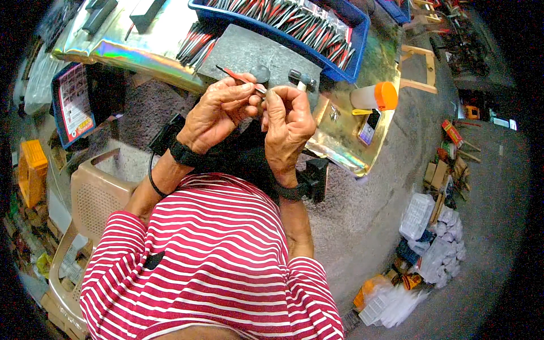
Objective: The person positions metal pins on a block and hammers them one at a time using a small hammer.
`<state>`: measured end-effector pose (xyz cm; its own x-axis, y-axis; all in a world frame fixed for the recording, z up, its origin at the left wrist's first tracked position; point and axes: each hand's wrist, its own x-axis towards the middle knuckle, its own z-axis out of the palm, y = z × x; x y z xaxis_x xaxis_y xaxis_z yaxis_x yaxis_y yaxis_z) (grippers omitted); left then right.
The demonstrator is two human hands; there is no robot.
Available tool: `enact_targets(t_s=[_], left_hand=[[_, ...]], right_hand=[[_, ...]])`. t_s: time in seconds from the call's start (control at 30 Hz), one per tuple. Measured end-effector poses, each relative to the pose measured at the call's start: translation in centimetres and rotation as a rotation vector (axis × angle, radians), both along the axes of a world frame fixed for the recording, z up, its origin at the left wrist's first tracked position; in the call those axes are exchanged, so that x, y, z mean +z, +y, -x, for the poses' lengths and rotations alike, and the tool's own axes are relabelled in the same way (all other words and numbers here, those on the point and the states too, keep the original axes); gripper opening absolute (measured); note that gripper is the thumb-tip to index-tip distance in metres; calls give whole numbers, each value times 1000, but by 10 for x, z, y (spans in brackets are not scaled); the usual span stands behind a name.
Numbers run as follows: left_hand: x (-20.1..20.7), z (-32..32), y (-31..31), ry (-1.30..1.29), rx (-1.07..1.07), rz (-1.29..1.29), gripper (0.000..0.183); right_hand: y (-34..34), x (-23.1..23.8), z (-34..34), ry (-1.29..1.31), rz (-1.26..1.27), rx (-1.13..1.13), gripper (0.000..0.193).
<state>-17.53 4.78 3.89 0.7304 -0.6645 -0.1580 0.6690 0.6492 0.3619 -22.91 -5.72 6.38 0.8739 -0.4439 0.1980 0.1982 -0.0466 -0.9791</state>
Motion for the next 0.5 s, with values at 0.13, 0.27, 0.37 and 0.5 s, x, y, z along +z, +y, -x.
enact_targets(t_s=[0.13,0.27,0.37,0.5], left_hand=[[5,3,0,-20,1,-9,16],[3,4,1,-90,24,-15,18],[5,5,2,-156,64,-65,18],[6,7,4,-334,205,-311,16]], right_hand=[[3,-3,3,3,112,-100,9],[9,-4,5,-13,224,-144,8],[9,-7,4,-38,218,-116,8],[9,-8,3,98,82,-50,10]])
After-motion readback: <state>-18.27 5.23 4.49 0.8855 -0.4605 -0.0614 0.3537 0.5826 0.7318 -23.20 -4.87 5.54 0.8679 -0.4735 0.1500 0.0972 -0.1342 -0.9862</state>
